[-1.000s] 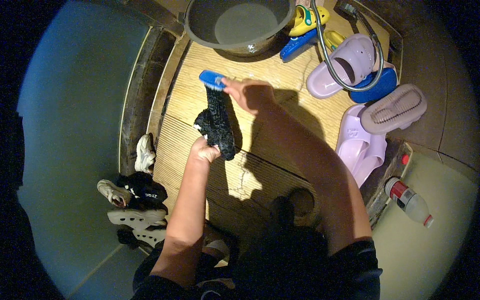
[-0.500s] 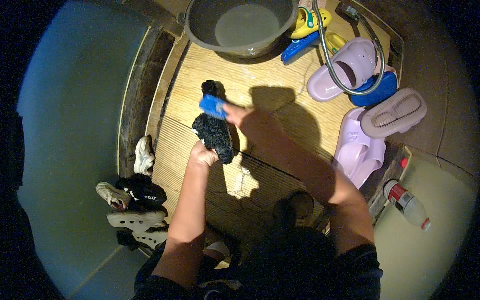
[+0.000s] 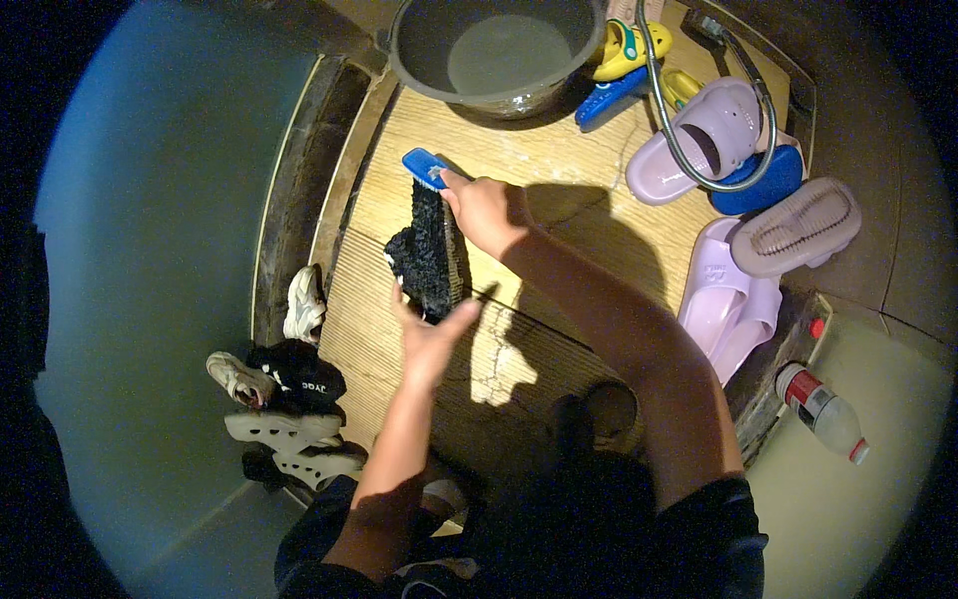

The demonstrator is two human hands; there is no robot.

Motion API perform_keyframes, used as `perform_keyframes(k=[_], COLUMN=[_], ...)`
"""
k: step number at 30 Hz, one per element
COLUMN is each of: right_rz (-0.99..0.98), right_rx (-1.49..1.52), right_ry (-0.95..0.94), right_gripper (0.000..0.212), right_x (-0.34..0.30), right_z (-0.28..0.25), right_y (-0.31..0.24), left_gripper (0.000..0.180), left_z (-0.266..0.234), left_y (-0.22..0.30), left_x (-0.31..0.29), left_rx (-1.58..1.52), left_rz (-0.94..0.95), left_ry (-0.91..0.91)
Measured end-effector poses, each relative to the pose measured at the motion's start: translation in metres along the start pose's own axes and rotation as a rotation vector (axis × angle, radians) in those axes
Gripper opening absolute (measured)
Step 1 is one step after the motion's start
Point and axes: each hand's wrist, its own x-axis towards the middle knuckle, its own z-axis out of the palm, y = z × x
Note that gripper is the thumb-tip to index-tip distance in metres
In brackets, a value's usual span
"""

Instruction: The person applies cleaning liquid to a black slipper and scrubs it with a blue brush. They then rinse the slipper in a bucket of water and continue scrubbing by hand.

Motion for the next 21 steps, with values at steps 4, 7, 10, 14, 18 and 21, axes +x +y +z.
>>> perform_keyframes(k=[4, 7, 10, 14, 18, 21], right_rz=[0.018, -0.03, -0.171, -0.205, -0.32, -0.047], right_rx=[0.138, 0.144, 0.145, -0.127, 0.212, -0.137], right_ry=[-0.055, -0.089, -0.101, -0.345, 0.128, -0.252], right_gripper=[0.034, 0.037, 0.039, 0.042, 0.034, 0.033], right_x=[-0.011, -0.031, -0.08, -0.1, -0.059, -0.026], right_z=[-0.001, -0.019, -0.015, -0.016, 0.01, -0.016], right_y=[-0.011, -0.022, -0.025, -0.023, 0.041, 0.013], left_gripper=[0.095, 0.075, 0.066, 0.064, 0.065, 0.064], left_z=[0.0, -0.02, -0.03, -0.041, -0.035, -0.039], left_y=[-0.036, -0.037, -0.036, -0.046, -0.044, -0.05], left_x=[0.019, 0.026, 0.032, 0.045, 0.047, 0.047], left_rx=[0.144, -0.335, -0.785, -0.779, -0.823, -0.832], left_rz=[0.474, 0.286, 0.028, -0.05, -0.093, -0.131], left_ry=[0.24, 0.108, -0.095, -0.253, -0.285, -0.253])
